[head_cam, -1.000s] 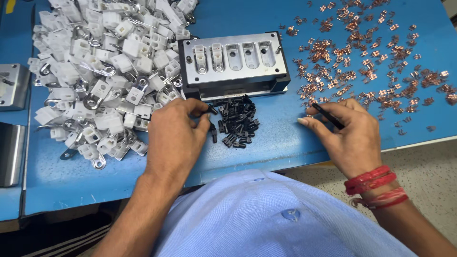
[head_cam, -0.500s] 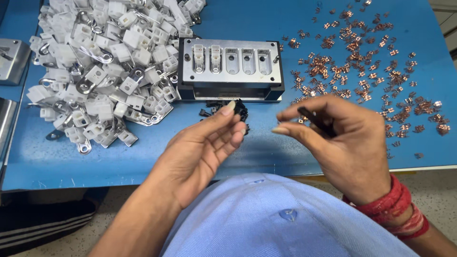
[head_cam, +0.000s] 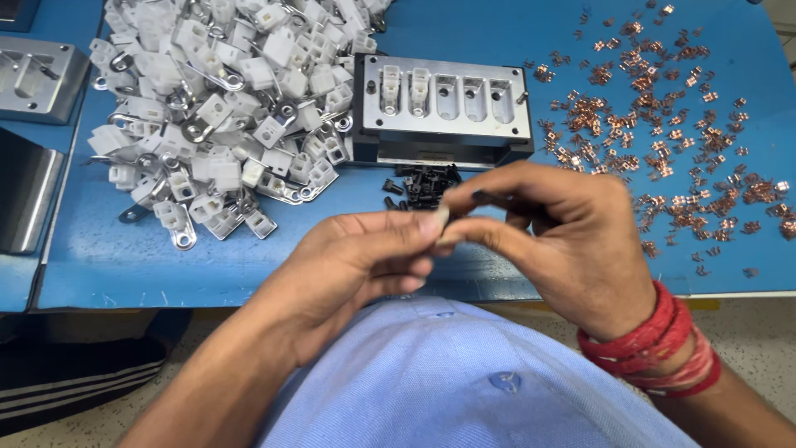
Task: The person uses tweezers to pick up small copper contacts and inserts them into white plastic connector housings. The person repeatedly picks up a housing, places a contact inside, and sets the assembled unit aside on the table.
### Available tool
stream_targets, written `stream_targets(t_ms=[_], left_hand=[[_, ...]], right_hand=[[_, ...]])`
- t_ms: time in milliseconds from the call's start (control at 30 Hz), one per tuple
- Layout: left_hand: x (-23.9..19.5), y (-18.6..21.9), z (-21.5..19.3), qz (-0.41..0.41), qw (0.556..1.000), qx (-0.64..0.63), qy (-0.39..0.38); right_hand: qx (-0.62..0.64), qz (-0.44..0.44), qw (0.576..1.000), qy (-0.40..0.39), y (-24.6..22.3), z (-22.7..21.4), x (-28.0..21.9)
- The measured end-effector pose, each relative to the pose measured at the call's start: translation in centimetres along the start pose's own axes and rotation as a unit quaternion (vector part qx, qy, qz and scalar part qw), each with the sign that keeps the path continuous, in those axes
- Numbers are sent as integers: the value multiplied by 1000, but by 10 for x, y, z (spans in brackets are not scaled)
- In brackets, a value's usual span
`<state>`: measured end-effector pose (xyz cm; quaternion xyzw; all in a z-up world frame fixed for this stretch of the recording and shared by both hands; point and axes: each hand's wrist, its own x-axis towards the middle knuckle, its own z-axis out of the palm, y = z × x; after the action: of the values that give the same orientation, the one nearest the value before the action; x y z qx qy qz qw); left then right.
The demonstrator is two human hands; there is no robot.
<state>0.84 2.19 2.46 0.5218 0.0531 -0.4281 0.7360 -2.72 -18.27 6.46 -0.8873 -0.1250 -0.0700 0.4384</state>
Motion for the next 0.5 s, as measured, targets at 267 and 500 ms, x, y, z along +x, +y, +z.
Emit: stream_targets(t_ms=[267,500], left_hand=[[-31,5,-54,221,700,394,554],[-23,-5,-65,218,662,417,583]], right_hand=[[-32,86,992,-80,13,-5,3],[67,15,993,-98,10,-22,-1]])
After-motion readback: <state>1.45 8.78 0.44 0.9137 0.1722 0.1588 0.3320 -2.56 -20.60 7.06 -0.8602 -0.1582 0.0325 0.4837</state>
